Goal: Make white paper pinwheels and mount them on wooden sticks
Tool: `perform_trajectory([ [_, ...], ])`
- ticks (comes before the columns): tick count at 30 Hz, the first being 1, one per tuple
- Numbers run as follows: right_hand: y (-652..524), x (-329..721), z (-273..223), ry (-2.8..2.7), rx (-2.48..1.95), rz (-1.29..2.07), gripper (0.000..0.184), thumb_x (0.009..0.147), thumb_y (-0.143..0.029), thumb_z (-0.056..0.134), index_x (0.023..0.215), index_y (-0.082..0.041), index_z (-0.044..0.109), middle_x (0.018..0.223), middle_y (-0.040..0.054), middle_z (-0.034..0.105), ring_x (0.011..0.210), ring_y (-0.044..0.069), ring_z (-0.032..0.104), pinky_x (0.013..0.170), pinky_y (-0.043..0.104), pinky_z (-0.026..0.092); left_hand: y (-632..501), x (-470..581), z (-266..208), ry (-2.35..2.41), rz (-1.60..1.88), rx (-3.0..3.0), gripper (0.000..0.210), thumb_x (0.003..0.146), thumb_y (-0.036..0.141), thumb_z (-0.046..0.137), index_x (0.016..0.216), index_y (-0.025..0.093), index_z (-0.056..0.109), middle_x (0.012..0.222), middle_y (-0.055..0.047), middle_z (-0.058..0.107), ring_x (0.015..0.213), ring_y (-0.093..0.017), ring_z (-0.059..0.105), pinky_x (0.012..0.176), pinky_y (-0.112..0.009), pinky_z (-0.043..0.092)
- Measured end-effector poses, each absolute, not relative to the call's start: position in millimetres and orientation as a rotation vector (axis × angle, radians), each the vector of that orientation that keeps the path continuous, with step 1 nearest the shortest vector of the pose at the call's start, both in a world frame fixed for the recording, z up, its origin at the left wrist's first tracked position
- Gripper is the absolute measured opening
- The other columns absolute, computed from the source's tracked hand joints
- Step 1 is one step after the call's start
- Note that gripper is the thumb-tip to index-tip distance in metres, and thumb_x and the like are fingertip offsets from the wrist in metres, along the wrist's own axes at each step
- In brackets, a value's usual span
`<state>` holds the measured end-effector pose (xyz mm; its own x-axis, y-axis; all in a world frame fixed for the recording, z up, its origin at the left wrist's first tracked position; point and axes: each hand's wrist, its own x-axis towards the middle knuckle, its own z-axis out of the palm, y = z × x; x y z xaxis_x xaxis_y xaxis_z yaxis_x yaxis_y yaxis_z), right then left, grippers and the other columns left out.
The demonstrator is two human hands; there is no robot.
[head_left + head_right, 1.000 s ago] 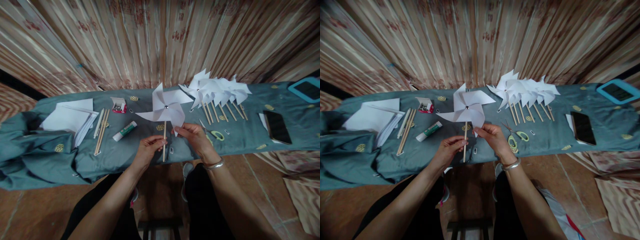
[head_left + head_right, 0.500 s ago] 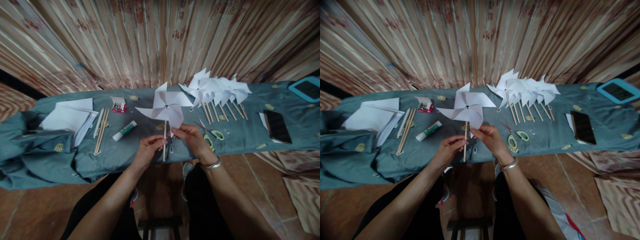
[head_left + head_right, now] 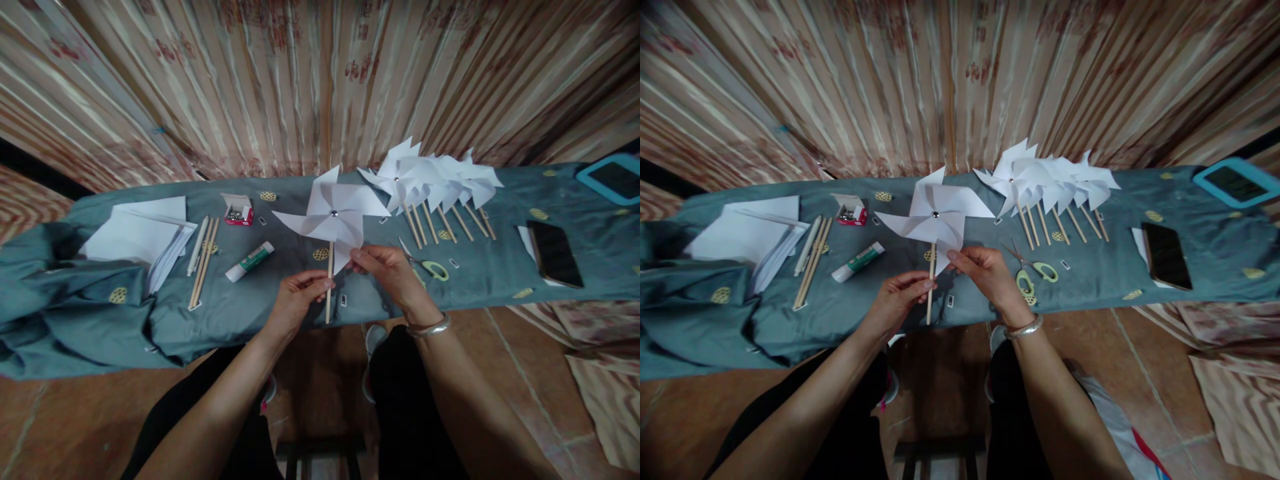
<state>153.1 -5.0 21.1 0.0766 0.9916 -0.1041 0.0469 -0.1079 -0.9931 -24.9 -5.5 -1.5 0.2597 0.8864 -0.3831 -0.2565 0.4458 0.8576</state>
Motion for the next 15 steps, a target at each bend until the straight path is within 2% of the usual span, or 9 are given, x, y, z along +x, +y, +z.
perform_trajectory([
  [4,-2.4,170.1,22.4,-1.037,-1.382,1.122,0.043,0.068,-0.065,0.074,0.064,-0.022,0.075,0.070,0.0029,0.073,0.061,0.014,0.059,0.062,0.027,0.047,-5.9,-25.5,-1.5,1.020,0.874,0.761,0.026,0.053,0.032,0.086,0.072,0.016,0.077,0.065,-0.002,0.070,0.055,-0.009,0.050,0.056,-0.023,0.039],
  [9,1.3,182.9,22.4,-0.918,-1.407,0.991,0.041,0.064,-0.063,0.078,0.064,-0.022,0.073,0.069,0.0029,0.072,0.060,0.013,0.058,0.060,0.027,0.047,-6.6,-25.6,-1.5,1.001,0.861,0.760,0.025,0.054,0.032,0.086,0.072,0.016,0.078,0.065,-0.003,0.071,0.055,-0.009,0.050,0.055,-0.023,0.039],
  [15,0.0,173.1,20.6,-1.020,-1.419,1.051,0.038,0.059,-0.059,0.082,0.061,-0.023,0.073,0.061,-0.0016,0.066,0.057,0.012,0.052,0.055,0.026,0.040,-7.0,-24.7,-1.3,0.999,0.842,0.770,0.025,0.054,0.032,0.086,0.072,0.016,0.078,0.065,-0.003,0.071,0.055,-0.009,0.051,0.055,-0.023,0.039],
])
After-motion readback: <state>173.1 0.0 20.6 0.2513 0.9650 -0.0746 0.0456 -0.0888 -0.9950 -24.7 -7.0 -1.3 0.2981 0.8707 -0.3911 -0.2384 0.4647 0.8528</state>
